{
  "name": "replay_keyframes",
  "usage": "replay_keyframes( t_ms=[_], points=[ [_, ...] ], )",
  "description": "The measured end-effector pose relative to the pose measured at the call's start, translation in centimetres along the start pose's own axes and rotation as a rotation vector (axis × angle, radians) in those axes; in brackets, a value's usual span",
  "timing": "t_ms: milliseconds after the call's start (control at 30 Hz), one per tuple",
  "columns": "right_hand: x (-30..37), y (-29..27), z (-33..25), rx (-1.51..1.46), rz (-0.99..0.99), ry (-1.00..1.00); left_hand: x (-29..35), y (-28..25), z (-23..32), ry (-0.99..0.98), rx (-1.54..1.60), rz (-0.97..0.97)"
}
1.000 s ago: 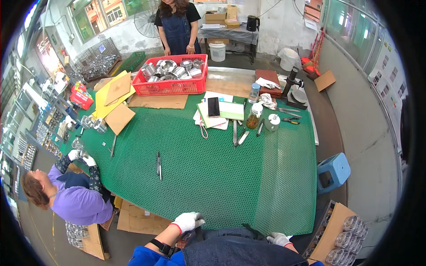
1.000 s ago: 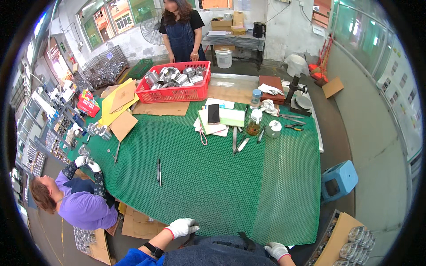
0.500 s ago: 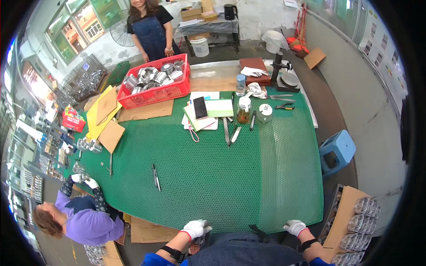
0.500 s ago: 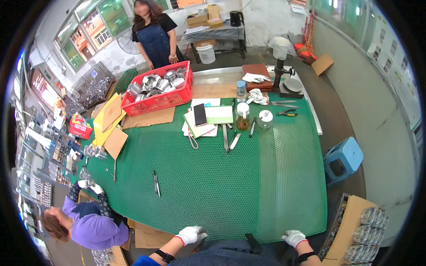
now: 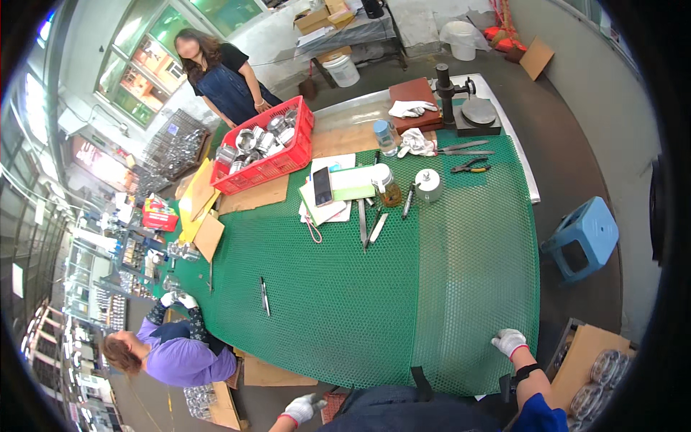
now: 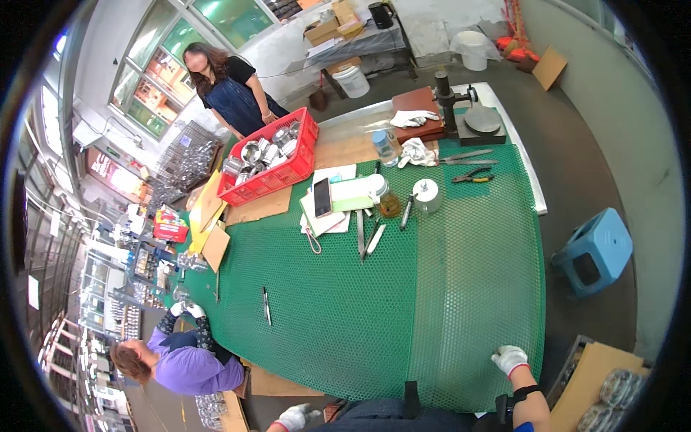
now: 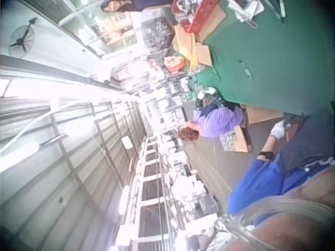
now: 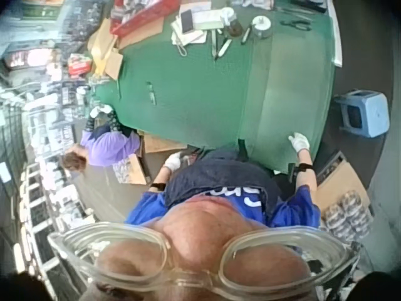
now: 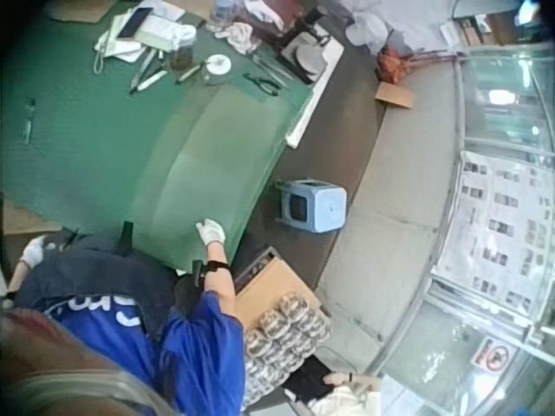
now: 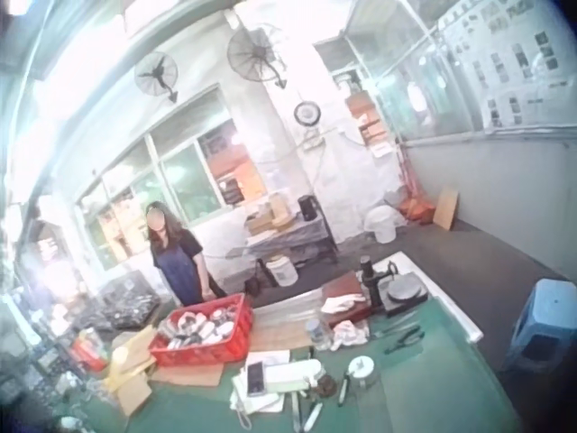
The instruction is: Inspecting and organizing engine pistons on a workbench.
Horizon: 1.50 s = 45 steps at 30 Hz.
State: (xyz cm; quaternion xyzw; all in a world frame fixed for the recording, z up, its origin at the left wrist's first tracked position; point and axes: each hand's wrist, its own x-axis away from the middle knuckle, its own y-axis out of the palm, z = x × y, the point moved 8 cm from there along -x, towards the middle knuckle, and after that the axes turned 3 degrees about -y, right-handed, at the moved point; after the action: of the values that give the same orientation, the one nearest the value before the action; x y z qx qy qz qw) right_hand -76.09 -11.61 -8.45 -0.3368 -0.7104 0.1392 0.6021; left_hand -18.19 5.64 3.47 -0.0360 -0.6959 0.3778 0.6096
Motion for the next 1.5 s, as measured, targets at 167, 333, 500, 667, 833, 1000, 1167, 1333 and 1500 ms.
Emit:
replay_keyframes(
  t_ms=[167, 333, 500, 667, 833, 1000, 1167, 1333, 1500],
  points=[
    [-2.9, 0.3, 1.0, 0.034, -0.19, -0.071, 6.8, 0.8, 1.9, -0.171, 0.387, -0.065],
    [-3.6, 0.6, 2.0, -0.056, -0.174, -0.119, 7.7, 3.9, 0.6, -0.252, 0.215, -0.103],
    [-1.9, -0.8, 1.5, -0.056, -0.086, -0.093, 8.3, 0.5, 5.4, -0.151, 0.278, 0.032],
    [-2.4, 0.2, 1.6, -0.028, -0.037, -0.055, 6.6, -0.6, 6.1, -0.116, 0.25, 0.019],
    [-1.3, 0.5, 0.9, -0.055, 0.08, 0.029, 3.9, -2.0, 5.5, -0.035, 0.128, 0.048],
    [-0.5, 0.6, 0.6, -0.027, 0.23, 0.033, 1.9, -1.5, 3.8, 0.015, 0.185, -0.01],
    [3.2, 1.4, -1.0, 0.004, 0.2, 0.185, -1.4, 0.4, 1.0, 0.076, 0.183, -0.106],
    [7.6, 4.0, -4.4, -0.127, 0.111, 0.113, -6.9, 2.0, -2.9, 0.166, 0.219, -0.127],
    [10.9, 7.0, -4.3, -0.145, 0.113, 0.13, -9.3, -1.0, -3.3, 0.199, 0.182, -0.073]
  ],
)
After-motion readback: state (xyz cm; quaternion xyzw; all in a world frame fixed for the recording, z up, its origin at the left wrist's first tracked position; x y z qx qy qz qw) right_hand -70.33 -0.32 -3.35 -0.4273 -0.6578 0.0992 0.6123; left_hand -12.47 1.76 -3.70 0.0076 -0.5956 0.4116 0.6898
